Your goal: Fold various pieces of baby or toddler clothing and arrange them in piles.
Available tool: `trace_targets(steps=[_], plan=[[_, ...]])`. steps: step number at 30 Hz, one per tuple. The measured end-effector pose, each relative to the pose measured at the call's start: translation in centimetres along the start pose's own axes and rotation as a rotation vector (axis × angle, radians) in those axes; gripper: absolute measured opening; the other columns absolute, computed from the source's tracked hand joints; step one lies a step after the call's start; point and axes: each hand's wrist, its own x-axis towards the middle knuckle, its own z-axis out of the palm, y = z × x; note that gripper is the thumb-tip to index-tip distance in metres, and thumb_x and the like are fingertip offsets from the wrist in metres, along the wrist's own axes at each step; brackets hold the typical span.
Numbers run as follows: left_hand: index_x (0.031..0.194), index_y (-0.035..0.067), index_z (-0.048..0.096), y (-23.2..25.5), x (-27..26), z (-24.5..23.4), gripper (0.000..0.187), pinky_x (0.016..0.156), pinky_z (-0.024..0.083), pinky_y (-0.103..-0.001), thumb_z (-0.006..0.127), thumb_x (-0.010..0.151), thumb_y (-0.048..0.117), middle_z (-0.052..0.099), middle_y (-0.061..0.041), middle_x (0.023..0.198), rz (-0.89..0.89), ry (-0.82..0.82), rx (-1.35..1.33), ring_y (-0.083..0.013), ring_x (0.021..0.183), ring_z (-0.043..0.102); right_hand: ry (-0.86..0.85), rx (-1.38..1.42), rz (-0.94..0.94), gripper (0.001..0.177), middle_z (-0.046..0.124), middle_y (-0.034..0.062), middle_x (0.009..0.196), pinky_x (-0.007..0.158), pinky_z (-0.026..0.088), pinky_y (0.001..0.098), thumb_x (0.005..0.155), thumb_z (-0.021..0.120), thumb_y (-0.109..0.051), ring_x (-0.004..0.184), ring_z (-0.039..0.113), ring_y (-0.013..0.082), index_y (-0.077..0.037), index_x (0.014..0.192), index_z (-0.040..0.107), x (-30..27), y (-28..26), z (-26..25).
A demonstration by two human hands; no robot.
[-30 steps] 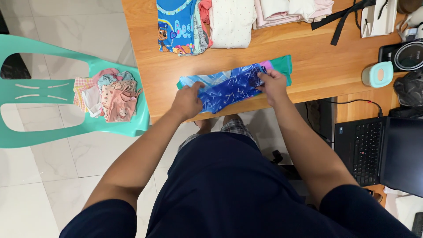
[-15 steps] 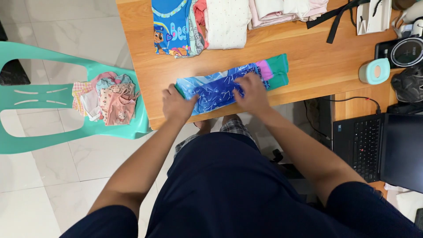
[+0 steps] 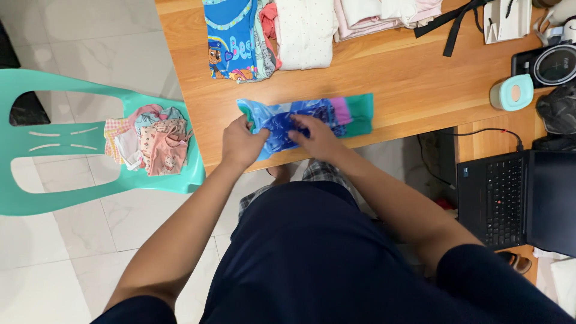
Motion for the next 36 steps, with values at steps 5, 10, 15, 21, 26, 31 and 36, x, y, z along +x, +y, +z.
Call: trace_targets(steps=[5, 10, 15, 21, 26, 31, 36], plan=[[0.105, 0.002, 0.069, 4.3, -1.6, 4.7, 0.037, 0.08, 0.056, -0.042, 0.079, 0.08, 0.027, 0.075, -0.018, 0.098, 0.474, -0.145, -0.152, -0.0308, 0.09, 0.073, -0.053, 1.012, 0.357, 0.044, 0.073, 0.0106, 0.111, 0.086, 0.057, 0.0355, 0.092, 0.068, -0.036, 0.096, 0.07, 0.0191, -0.006, 0.125, 0.068, -1.3, -5.0, -5.0], [0.113, 0.007, 0.069, 4.7, -0.1, 8.8, 0.037, 0.092, 0.058, -0.038, 0.072, 0.086, 0.031, 0.077, -0.016, 0.106, 0.363, -0.41, -0.108, -0.029, 0.101, 0.075, 0.17, 0.738, 0.487, 0.023, 0.071, 0.011, 0.096, 0.072, 0.055, 0.0368, 0.095, 0.078, -0.013, 0.082, 0.067, 0.0207, 0.003, 0.109, 0.07, -2.3, 4.4, -7.4], [0.128, 0.008, 0.063, 3.8, 4.8, 8.4, 0.057, 0.098, 0.046, -0.047, 0.067, 0.071, 0.004, 0.06, -0.017, 0.133, 0.623, 0.011, 0.232, -0.0375, 0.121, 0.052, 0.235, 0.676, 0.521, 0.021, 0.076, 0.0071, 0.099, 0.074, 0.06, 0.0336, 0.088, 0.073, -0.01, 0.085, 0.073, 0.0165, -0.001, 0.107, 0.072, -2.8, 5.2, -8.6], [0.13, 0.019, 0.063, 5.2, 9.1, 9.3, 0.058, 0.099, 0.044, -0.047, 0.069, 0.074, 0.004, 0.067, -0.009, 0.121, 0.586, -0.305, 0.411, -0.0369, 0.117, 0.052, 0.267, 0.543, 0.558, 0.021, 0.075, 0.0053, 0.096, 0.074, 0.059, 0.0331, 0.089, 0.075, -0.013, 0.082, 0.071, 0.015, -0.002, 0.106, 0.071, -2.6, 8.1, -9.6], [0.109, 0.018, 0.073, 3.6, 11.0, 8.9, 0.032, 0.096, 0.05, -0.042, 0.071, 0.078, 0.012, 0.073, -0.005, 0.105, 0.449, -0.425, 0.451, -0.0303, 0.112, 0.059, 0.278, 0.227, 0.41, 0.021, 0.072, 0.0054, 0.089, 0.07, 0.055, 0.0332, 0.091, 0.077, -0.021, 0.078, 0.066, 0.013, -0.003, 0.102, 0.072, -2.1, 9.9, -11.0], [0.099, 0.014, 0.075, 2.8, 11.1, 8.9, 0.019, 0.093, 0.05, -0.042, 0.074, 0.081, 0.018, 0.071, -0.007, 0.095, 0.414, -0.373, 0.436, -0.03, 0.106, 0.059, 0.331, -0.012, 0.258, 0.025, 0.069, 0.0076, 0.084, 0.068, 0.052, 0.0348, 0.09, 0.08, -0.024, 0.075, 0.063, 0.0168, -0.004, 0.102, 0.071, -1.0, 7.2, -13.1], [0.129, 0.013, 0.061, 4.6, 7.4, 9.8, 0.038, 0.103, 0.043, -0.052, 0.066, 0.093, 0.024, 0.06, -0.013, 0.13, 0.368, -0.044, 0.57, -0.0331, 0.125, 0.052, 0.613, -0.434, -0.024, 0.034, 0.064, 0.0126, 0.103, 0.08, 0.052, 0.0427, 0.09, 0.075, -0.02, 0.091, 0.063, 0.0325, -0.005, 0.118, 0.064, -0.2, 3.9, -15.1]])
